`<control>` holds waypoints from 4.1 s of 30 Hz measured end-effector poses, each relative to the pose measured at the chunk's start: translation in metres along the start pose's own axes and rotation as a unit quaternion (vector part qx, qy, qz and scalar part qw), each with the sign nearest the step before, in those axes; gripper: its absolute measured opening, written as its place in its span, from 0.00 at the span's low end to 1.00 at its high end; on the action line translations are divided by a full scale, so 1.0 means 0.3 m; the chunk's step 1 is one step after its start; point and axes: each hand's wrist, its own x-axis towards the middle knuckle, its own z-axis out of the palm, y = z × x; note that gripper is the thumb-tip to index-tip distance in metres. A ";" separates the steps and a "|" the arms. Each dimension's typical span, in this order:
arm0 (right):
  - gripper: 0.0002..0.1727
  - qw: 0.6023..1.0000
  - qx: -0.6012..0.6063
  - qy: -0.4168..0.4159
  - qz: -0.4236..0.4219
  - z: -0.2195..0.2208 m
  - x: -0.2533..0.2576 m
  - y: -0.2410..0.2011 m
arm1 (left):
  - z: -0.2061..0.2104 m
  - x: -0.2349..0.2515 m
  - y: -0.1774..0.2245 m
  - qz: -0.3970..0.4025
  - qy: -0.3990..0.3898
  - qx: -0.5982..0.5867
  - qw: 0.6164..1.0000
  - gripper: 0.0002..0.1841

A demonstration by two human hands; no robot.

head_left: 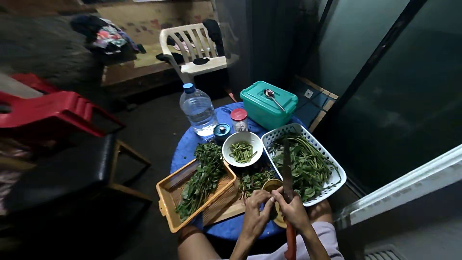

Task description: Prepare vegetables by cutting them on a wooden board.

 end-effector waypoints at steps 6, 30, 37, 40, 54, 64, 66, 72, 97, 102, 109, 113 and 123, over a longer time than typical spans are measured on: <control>0.15 0.970 -0.130 0.140 -0.151 -0.046 0.025 0.101 | 0.115 0.073 0.007 0.039 -0.053 0.048 0.997 0.11; 0.16 0.990 -0.117 0.065 -0.040 -0.080 0.182 0.065 | -0.191 0.196 -0.300 -0.136 0.083 0.115 0.981 0.16; 0.37 0.975 -0.212 -0.047 -0.054 0.107 0.280 -0.005 | -0.626 0.031 -0.500 -0.401 0.127 0.225 0.879 0.14; 0.27 0.974 -0.208 -0.068 -0.057 0.139 0.252 0.000 | -0.658 0.016 -0.581 -0.420 0.087 0.241 0.871 0.14; 0.31 0.986 -0.043 -0.152 0.044 0.143 0.107 0.045 | -0.730 -0.083 -0.417 -0.299 0.246 -0.036 0.921 0.12; 0.57 0.960 0.139 -0.240 -0.039 0.194 -0.002 -0.055 | -0.512 -0.032 -0.198 -0.109 0.231 -0.106 0.961 0.10; 0.59 0.958 0.158 -0.232 -0.053 0.194 -0.014 -0.076 | -0.472 -0.017 -0.152 -0.091 0.211 -0.110 0.967 0.10; 0.57 0.961 0.157 -0.213 -0.081 0.206 -0.043 -0.095 | -0.338 -0.011 -0.042 -0.043 0.144 -0.122 0.981 0.08; 0.44 0.925 0.222 -0.297 0.088 0.141 -0.013 -0.068 | -0.115 -0.028 -0.006 -0.032 0.142 -0.228 0.963 0.12; 0.50 0.871 0.331 -0.336 0.139 0.129 0.008 -0.031 | -0.108 -0.022 -0.010 -0.081 0.107 -0.361 0.923 0.08; 0.45 0.922 0.287 -0.181 0.184 0.146 0.006 -0.036 | -0.062 -0.039 -0.053 0.044 0.164 -0.189 0.967 0.04; 0.42 0.970 0.181 -0.083 0.141 0.167 0.018 -0.028 | -0.036 -0.051 -0.092 0.192 0.150 0.029 0.969 0.05; 0.33 0.969 -0.185 0.160 -0.044 -0.053 0.210 0.017 | -0.022 -0.008 -0.236 0.047 0.150 0.058 0.986 0.08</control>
